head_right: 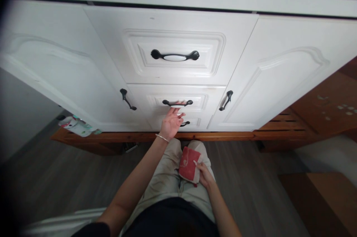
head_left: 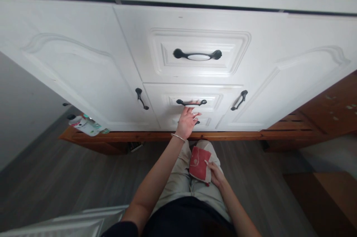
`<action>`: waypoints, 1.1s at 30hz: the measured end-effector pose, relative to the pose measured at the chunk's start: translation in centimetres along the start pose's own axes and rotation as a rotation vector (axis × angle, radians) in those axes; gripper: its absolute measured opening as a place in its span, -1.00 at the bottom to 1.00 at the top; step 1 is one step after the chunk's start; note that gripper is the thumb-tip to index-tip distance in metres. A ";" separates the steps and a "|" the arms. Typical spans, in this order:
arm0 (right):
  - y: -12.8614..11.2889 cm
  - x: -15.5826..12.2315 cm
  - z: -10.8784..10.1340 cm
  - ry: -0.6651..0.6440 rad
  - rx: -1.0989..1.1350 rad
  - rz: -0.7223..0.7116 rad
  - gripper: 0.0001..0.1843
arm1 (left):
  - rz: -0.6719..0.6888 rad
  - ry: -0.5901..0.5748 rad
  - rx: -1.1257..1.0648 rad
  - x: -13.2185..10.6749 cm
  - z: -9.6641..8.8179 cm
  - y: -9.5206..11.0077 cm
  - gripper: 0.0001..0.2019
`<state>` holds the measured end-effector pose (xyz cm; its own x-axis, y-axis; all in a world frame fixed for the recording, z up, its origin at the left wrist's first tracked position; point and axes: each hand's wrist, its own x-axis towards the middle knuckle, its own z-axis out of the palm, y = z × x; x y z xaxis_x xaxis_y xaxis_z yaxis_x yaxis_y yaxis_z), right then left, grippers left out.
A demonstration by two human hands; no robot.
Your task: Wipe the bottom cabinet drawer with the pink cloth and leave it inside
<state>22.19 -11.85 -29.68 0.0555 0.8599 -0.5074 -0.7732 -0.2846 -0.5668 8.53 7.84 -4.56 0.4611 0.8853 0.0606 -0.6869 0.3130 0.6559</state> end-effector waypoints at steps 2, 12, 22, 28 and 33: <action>-0.2 -0.1 0.1 -0.020 0.005 0.021 -0.51 | -0.001 -0.008 -0.016 -2.0 0.3 -0.1 -0.58; -0.6 -0.1 0.2 0.013 -0.085 0.064 -0.64 | -0.276 -0.047 -0.075 -16.1 0.8 -1.0 -0.60; -3.3 -0.8 0.3 0.202 -0.204 -0.045 -0.59 | -0.535 -0.329 0.117 -16.5 -4.6 -0.2 -0.57; -17.2 -4.0 0.2 0.458 -0.306 -0.357 -0.83 | -0.803 -0.449 0.280 -14.2 -12.0 -4.2 -0.54; -30.6 -11.3 8.5 0.507 -0.811 -0.765 -0.55 | -0.813 -0.407 0.173 -12.5 -17.0 -9.3 -0.55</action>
<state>39.82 -9.23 -1.11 0.7024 0.7106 0.0413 0.1744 -0.1155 -0.9779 -0.34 -0.26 -24.20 0.9488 0.2171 -0.2293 0.0123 0.7003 0.7137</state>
